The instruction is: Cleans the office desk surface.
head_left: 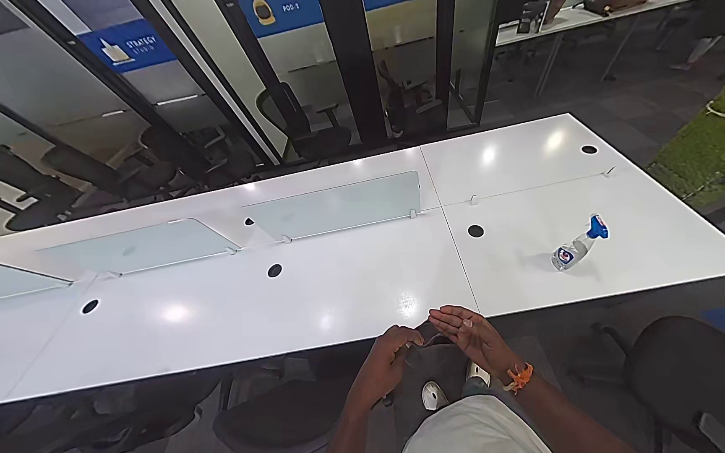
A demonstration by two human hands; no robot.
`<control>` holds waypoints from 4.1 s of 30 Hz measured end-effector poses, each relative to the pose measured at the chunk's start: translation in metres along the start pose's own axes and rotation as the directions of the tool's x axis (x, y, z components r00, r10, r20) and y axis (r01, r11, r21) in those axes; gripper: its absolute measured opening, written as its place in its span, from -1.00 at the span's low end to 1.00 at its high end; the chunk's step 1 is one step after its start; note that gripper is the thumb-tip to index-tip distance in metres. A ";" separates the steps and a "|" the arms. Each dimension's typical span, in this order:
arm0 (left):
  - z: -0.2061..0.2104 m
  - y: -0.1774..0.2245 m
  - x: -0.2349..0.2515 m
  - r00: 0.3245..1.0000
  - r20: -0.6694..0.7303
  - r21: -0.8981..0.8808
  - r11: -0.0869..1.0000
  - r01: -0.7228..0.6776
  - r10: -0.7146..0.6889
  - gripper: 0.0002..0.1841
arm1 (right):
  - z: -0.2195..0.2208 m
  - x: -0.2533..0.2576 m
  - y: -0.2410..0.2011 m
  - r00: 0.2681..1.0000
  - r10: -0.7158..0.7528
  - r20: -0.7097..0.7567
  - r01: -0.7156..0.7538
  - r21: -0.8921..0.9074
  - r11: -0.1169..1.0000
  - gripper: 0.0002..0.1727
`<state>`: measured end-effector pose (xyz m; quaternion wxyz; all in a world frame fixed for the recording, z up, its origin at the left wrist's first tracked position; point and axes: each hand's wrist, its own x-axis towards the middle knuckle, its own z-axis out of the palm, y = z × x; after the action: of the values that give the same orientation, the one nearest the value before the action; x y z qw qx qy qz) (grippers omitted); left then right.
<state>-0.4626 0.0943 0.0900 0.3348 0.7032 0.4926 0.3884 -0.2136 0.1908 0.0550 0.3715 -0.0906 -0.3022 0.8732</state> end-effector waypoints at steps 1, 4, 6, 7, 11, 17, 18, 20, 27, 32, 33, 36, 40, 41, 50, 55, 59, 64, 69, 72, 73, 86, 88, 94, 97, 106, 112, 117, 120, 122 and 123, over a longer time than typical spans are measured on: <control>0.000 0.000 0.000 1.000 0.000 0.000 1.000 -0.005 0.005 -0.67 | 0.000 0.000 0.001 1.000 -0.003 0.003 0.003 -0.023 1.000 -0.40; 0.001 0.000 0.000 1.000 0.006 -0.002 1.000 -0.008 0.008 -0.67 | 0.002 0.001 0.003 0.997 -0.052 -0.049 0.045 -0.136 0.990 -0.45; 0.001 0.000 0.001 1.000 0.015 -0.004 1.000 0.007 -0.007 -0.67 | 0.003 0.002 0.005 0.989 -0.090 -0.116 0.064 -0.206 0.976 -0.55; 0.001 0.001 0.000 1.000 0.019 -0.007 1.000 0.013 -0.013 -0.67 | 0.003 0.002 0.006 0.984 -0.105 -0.144 0.070 -0.233 0.970 -0.59; 0.002 -0.002 0.000 1.000 0.024 -0.006 1.000 0.011 -0.011 -0.66 | -0.002 0.004 0.005 0.981 -0.109 -0.159 0.066 -0.252 0.965 -0.65; 0.000 -0.003 0.000 1.000 0.012 -0.006 1.000 0.014 -0.014 -0.66 | -0.003 0.005 0.000 0.986 -0.104 -0.133 0.067 -0.256 0.964 -0.76; -0.001 -0.004 0.000 1.000 0.010 -0.004 1.000 0.012 -0.012 -0.66 | -0.003 0.005 -0.002 0.985 -0.109 -0.135 0.070 -0.267 0.961 -0.78; -0.002 -0.006 0.000 1.000 0.005 0.002 1.000 0.011 -0.011 -0.66 | -0.005 0.004 -0.006 0.983 -0.117 -0.142 0.072 -0.290 0.954 -0.80; -0.005 -0.009 0.002 1.000 -0.016 0.016 1.000 0.012 -0.012 -0.67 | -0.016 0.001 -0.016 0.980 -0.110 -0.167 0.054 -0.312 0.949 -0.62; -0.007 -0.009 0.000 1.000 -0.006 0.030 0.999 0.020 -0.019 -0.67 | -0.020 0.000 -0.015 0.953 -0.204 -0.225 0.075 -0.476 0.876 -0.86; -0.007 -0.009 0.001 1.000 -0.007 0.029 0.999 0.020 -0.020 -0.67 | -0.023 0.001 -0.014 0.947 -0.226 -0.226 0.088 -0.495 0.864 -0.92; -0.008 -0.010 0.001 0.999 -0.003 0.028 0.999 0.036 -0.036 -0.68 | -0.028 0.003 -0.011 0.923 -0.259 -0.283 0.093 -0.491 0.866 -0.94; -0.008 -0.011 0.000 0.999 0.005 0.030 0.998 0.052 -0.052 -0.67 | -0.033 0.003 -0.014 0.918 -0.217 -0.332 -0.032 -0.608 0.793 -0.60; -0.009 -0.011 -0.001 0.998 0.010 0.029 0.998 0.056 -0.056 -0.67 | -0.038 0.003 -0.015 0.917 -0.255 -0.307 -0.063 -0.743 0.666 -0.66; -0.015 -0.013 -0.002 0.999 0.027 0.010 1.000 0.027 -0.028 -0.66 | -0.059 0.003 -0.021 0.998 -0.004 -0.069 -0.070 -0.997 -0.022 -0.55; -0.018 -0.011 0.002 0.999 0.046 0.006 1.000 -0.028 0.028 -0.66 | -0.037 0.018 -0.007 0.986 0.123 0.112 0.092 -0.983 0.160 -0.47; -0.026 -0.010 -0.001 0.997 0.058 0.028 0.998 -0.058 0.057 -0.67 | -0.046 0.030 -0.009 0.953 0.277 0.120 0.117 -0.993 0.030 -0.64; -0.038 -0.021 -0.009 0.996 -0.081 0.036 0.999 0.034 -0.031 -0.69 | -0.042 0.011 -0.033 0.951 0.286 0.117 0.062 -0.979 0.194 -0.66; -0.022 -0.020 0.011 0.980 -0.149 -0.005 0.992 0.129 -0.129 -0.75 | -0.031 -0.023 -0.060 0.992 -0.055 0.111 0.124 -0.928 0.351 -0.76; -0.005 -0.018 0.037 0.978 -0.181 0.024 0.993 0.111 -0.105 -0.77 | -0.023 -0.041 -0.082 0.989 -0.143 -0.041 0.015 -0.929 0.371 -0.29; 0.003 -0.017 0.046 0.975 -0.207 0.046 0.995 0.093 -0.081 -0.77 | -0.024 -0.047 -0.088 0.979 -0.186 -0.082 -0.007 -0.928 0.373 -0.29; 0.110 -0.005 0.259 0.962 -0.185 -0.146 0.974 0.174 -0.200 -0.76 | -0.131 -0.006 -0.227 0.732 -0.657 -0.179 -0.042 -0.975 0.219 -0.86; 0.119 0.006 0.289 0.963 -0.231 -0.167 0.980 0.104 -0.141 -0.74 | -0.139 0.000 -0.255 0.738 -0.658 -0.149 0.025 -0.969 0.248 -0.86; 0.161 0.003 0.302 0.914 -0.399 -0.062 0.992 -0.106 0.072 -0.73 | -0.192 -0.016 -0.280 0.795 -0.605 0.036 0.167 -0.973 0.161 -0.75; 0.211 -0.038 0.262 0.913 -0.399 -0.083 0.995 0.054 -0.082 -0.72 | -0.243 -0.049 -0.250 0.872 -0.487 0.054 0.117 -0.988 0.100 -0.78; 0.357 -0.142 0.132 0.722 0.215 0.136 0.752 0.645 -0.658 -0.69 | -0.391 -0.177 -0.153 0.904 0.220 -0.367 -0.345 -0.929 -0.131 -0.67; 0.361 -0.131 0.149 0.675 0.251 0.133 0.716 0.685 -0.693 -0.68 | -0.402 -0.178 -0.168 0.870 0.196 -0.453 -0.461 -0.887 -0.004 -0.71; 0.352 -0.162 0.192 0.681 0.144 -0.014 0.687 0.726 -0.718 -0.68 | -0.418 -0.135 -0.170 0.826 0.078 -0.559 -0.561 -0.801 0.209 -0.69; 0.342 -0.178 0.228 0.657 0.057 -0.105 0.650 0.753 -0.752 -0.69 | -0.434 -0.089 -0.173 0.796 0.033 -0.605 -0.586 -0.755 0.295 -0.74; 0.336 -0.195 0.248 0.647 0.005 -0.178 0.636 0.751 -0.763 -0.71 | -0.447 -0.059 -0.172 0.789 -0.019 -0.614 -0.574 -0.747 0.335 -0.74; 0.335 -0.205 0.257 0.629 -0.011 -0.205 0.617 0.759 -0.777 -0.72 | -0.452 -0.047 -0.171 0.783 -0.036 -0.621 -0.573 -0.742 0.348 -0.74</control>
<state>-0.2032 0.3688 -0.1878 0.5063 0.3711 0.7244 0.2849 0.0942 0.4586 -0.2086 0.1701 -0.5689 -0.5884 0.5488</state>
